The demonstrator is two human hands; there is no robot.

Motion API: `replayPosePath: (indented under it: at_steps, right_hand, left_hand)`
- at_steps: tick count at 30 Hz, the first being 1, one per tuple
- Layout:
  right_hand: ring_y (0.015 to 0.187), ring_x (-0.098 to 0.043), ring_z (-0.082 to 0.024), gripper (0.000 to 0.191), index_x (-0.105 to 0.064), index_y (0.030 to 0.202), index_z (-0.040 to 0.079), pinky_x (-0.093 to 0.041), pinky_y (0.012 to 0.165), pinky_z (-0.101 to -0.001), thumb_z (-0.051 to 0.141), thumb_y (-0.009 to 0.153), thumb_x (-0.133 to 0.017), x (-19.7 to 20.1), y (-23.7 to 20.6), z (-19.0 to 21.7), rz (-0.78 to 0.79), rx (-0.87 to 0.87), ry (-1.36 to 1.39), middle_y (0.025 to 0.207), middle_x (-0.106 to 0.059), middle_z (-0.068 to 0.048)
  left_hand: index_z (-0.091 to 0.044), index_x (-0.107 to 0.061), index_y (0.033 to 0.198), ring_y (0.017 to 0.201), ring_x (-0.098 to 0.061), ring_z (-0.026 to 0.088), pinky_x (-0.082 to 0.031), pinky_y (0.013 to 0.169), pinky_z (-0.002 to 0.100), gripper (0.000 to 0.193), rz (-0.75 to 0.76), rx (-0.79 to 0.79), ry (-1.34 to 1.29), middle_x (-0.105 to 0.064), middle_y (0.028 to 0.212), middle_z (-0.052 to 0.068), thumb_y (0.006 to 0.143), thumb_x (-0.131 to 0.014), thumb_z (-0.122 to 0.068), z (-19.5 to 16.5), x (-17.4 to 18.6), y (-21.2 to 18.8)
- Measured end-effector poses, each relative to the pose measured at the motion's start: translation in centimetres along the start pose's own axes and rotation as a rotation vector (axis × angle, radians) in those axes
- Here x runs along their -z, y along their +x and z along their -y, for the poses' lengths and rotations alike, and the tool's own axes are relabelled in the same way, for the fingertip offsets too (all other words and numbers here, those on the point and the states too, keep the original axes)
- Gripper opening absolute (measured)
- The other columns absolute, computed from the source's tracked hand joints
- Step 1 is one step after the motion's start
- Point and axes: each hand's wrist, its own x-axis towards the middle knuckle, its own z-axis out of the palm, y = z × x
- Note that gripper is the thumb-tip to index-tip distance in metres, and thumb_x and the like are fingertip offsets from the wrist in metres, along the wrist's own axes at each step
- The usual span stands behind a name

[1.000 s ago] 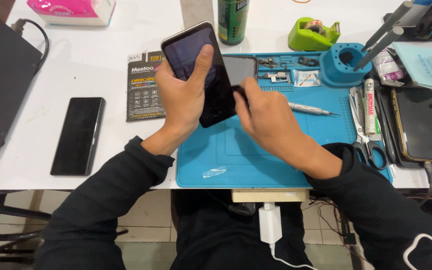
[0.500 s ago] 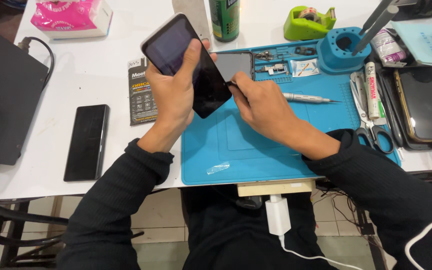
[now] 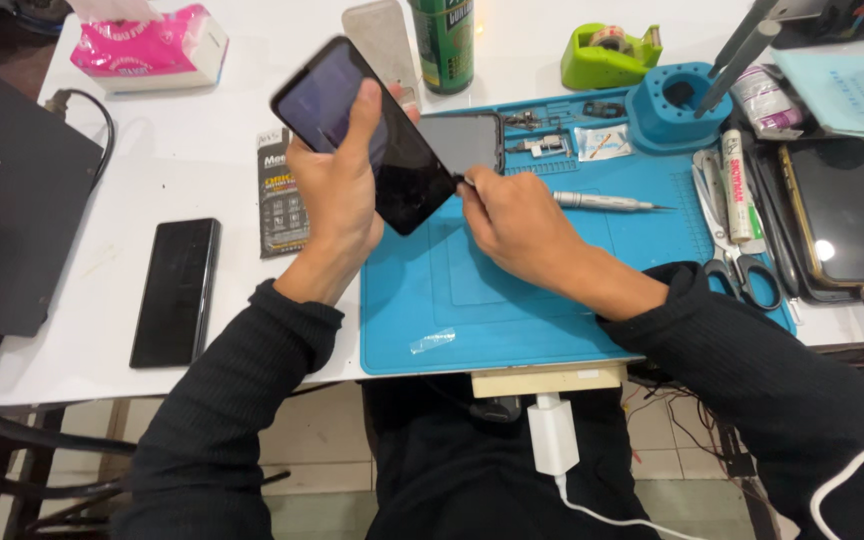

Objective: The person repairs a disassembled smartphone at a workbench. They use a pry tool on the phone's internal frame, peel adhesive, hold the phone and wipe its edges and screen with a black cloth, then set the phone down and continue working on the open frame on the mat.

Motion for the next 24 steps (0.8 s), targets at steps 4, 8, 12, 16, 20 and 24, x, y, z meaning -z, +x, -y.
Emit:
replayPosePath:
  at_steps: [4,8,12,16,20,24]
  right_hand:
    - [0.045,-0.059,-0.033,0.017,-0.062,0.092,-0.004,-0.042,0.046,-0.0425,0.009,0.103,-0.059,-1.0,-0.6,0.1,-0.075,-0.154,0.194,0.056,-0.057,-0.020]
    - [0.045,-0.058,-0.025,0.017,-0.063,0.093,-0.003,-0.041,0.045,-0.0373,0.008,0.105,-0.057,-2.4,-1.0,0.3,-0.199,-0.134,0.243,0.059,-0.057,-0.017]
    - [0.044,-0.055,-0.020,0.018,-0.062,0.091,-0.002,-0.040,0.044,-0.0356,0.008,0.105,-0.056,-2.9,-1.0,0.3,-0.200,-0.211,0.290,0.056,-0.056,-0.014]
    - [0.045,-0.059,-0.014,0.022,-0.063,0.089,0.000,-0.046,0.045,-0.0321,0.012,0.105,-0.055,-3.2,-0.5,0.5,-0.162,-0.328,0.377,0.054,-0.060,-0.007]
    - [0.048,-0.062,-0.010,0.025,-0.065,0.091,0.000,-0.048,0.046,-0.0300,0.016,0.105,-0.052,-3.7,-0.3,1.1,-0.074,-0.344,0.395,0.055,-0.064,-0.005]
    - [0.048,-0.059,-0.009,0.027,-0.066,0.092,0.001,-0.045,0.046,-0.0284,0.018,0.106,-0.052,-3.7,-0.3,1.7,-0.014,-0.353,0.441,0.058,-0.066,-0.004]
  left_hand:
    - [0.003,-0.065,0.118,0.092,-0.077,0.025,-0.067,0.084,0.039,0.032,-0.039,-0.020,-0.040,-0.075,0.110,0.017,0.098,-0.073,-0.020,0.6,-0.5,-0.1]
    - [0.004,-0.065,0.119,0.092,-0.077,0.026,-0.066,0.084,0.039,0.033,-0.062,-0.058,-0.054,-0.075,0.111,0.019,0.099,-0.073,-0.020,1.2,-0.7,-0.2]
    - [0.005,-0.064,0.121,0.094,-0.076,0.025,-0.066,0.084,0.038,0.034,-0.050,-0.055,-0.052,-0.075,0.114,0.018,0.100,-0.073,-0.020,1.5,-0.5,-0.2]
    - [0.005,-0.064,0.122,0.093,-0.076,0.024,-0.065,0.082,0.038,0.034,-0.082,-0.028,-0.066,-0.074,0.113,0.017,0.100,-0.072,-0.019,1.7,-0.4,0.2]
    - [0.006,-0.063,0.126,0.100,-0.077,0.025,-0.064,0.091,0.037,0.034,-0.032,-0.150,-0.136,-0.074,0.118,0.018,0.103,-0.072,-0.018,2.3,-0.8,0.8]
    - [0.008,-0.063,0.126,0.101,-0.076,0.026,-0.066,0.093,0.040,0.033,-0.012,-0.219,-0.049,-0.074,0.120,0.020,0.106,-0.072,-0.016,2.7,-0.5,1.2]
